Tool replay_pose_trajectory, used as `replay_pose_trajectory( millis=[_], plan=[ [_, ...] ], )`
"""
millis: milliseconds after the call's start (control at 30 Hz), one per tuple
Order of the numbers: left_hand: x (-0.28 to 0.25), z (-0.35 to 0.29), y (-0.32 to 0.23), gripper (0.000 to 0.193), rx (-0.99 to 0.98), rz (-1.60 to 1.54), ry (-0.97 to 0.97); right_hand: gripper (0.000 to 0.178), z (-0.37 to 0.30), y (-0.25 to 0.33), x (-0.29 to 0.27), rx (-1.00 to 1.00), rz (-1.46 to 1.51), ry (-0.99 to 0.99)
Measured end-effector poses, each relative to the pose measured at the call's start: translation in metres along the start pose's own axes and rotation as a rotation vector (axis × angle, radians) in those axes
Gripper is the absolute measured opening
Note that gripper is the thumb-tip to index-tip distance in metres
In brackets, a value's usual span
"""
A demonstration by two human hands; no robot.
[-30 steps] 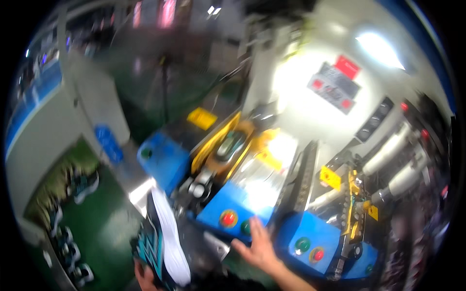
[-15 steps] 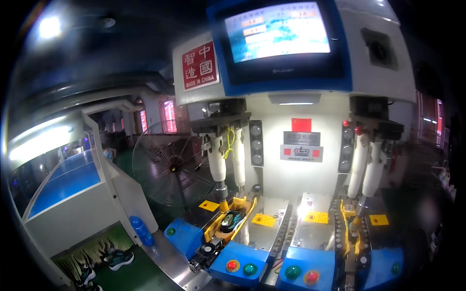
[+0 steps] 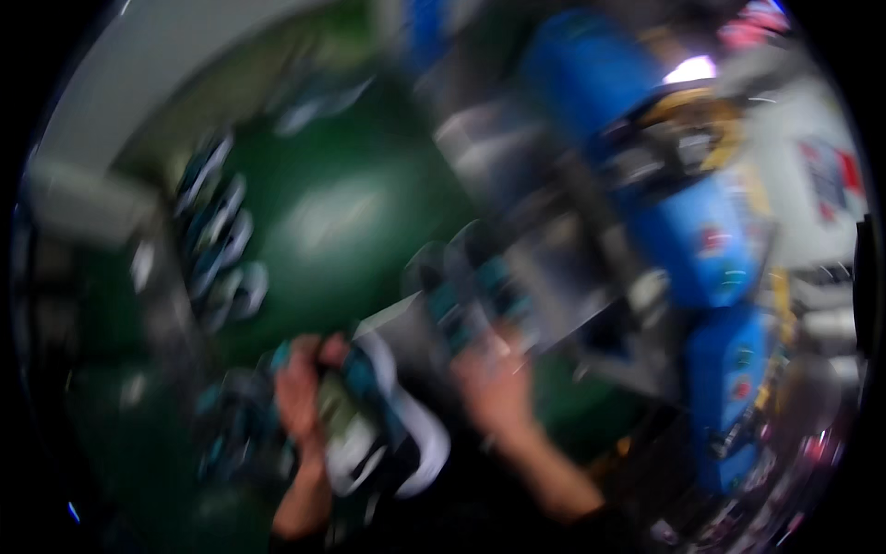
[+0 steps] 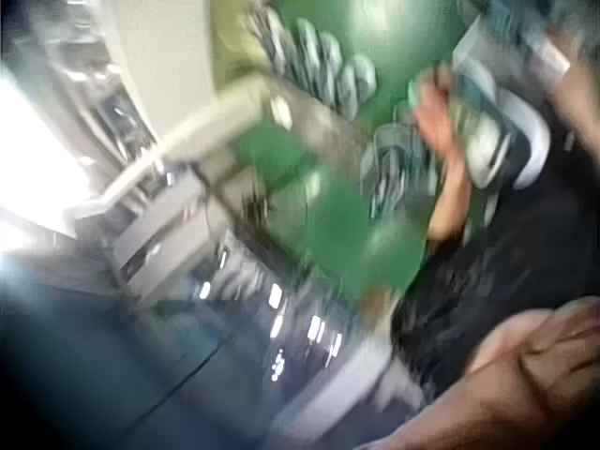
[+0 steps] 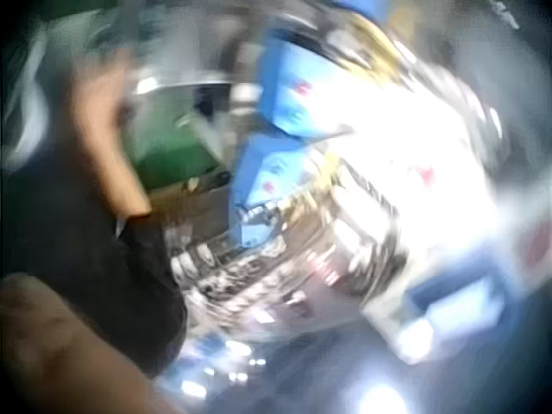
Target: The person assembles shoes by placing them into a heating or pressing machine and then placing them under a cleaning brush before setting them on a table.
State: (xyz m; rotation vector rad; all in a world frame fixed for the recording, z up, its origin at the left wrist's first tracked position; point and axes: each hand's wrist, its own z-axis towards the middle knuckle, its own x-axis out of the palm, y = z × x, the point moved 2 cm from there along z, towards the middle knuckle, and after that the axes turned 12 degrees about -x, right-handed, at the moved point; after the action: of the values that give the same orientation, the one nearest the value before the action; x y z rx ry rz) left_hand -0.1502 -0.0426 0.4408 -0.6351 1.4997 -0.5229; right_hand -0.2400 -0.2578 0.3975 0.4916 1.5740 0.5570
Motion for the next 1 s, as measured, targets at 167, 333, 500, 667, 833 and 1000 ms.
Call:
replay_pose_trajectory(
  millis=[167,333,500,667,833,1000],
  plan=[
    [-0.039,0.026,-0.012,0.032,-0.344,-1.09,0.3,0.078,0.049,-0.034,0.062,0.302,-0.165,-0.297],
    [-0.052,0.042,-0.01,0.04,-0.259,-1.105,0.373,0.072,0.066,-0.029,0.063,0.296,-0.102,-0.31],
    [-0.021,0.053,-0.037,0.041,-0.012,-1.034,0.564,0.068,0.05,-0.027,0.023,0.647,0.346,-0.422],
    [-0.011,0.042,-0.064,0.047,0.18,-0.888,0.699,0.054,-0.074,0.042,-0.014,0.759,0.85,-0.819],
    [-0.013,-0.052,-0.092,0.051,0.44,-0.878,1.082,0.064,-0.217,0.153,-0.02,0.618,0.686,-1.175],
    [-0.019,-0.142,-0.144,0.054,0.515,-1.037,2.233,0.067,-0.319,0.285,-0.019,0.746,0.357,-1.502]
  ],
)
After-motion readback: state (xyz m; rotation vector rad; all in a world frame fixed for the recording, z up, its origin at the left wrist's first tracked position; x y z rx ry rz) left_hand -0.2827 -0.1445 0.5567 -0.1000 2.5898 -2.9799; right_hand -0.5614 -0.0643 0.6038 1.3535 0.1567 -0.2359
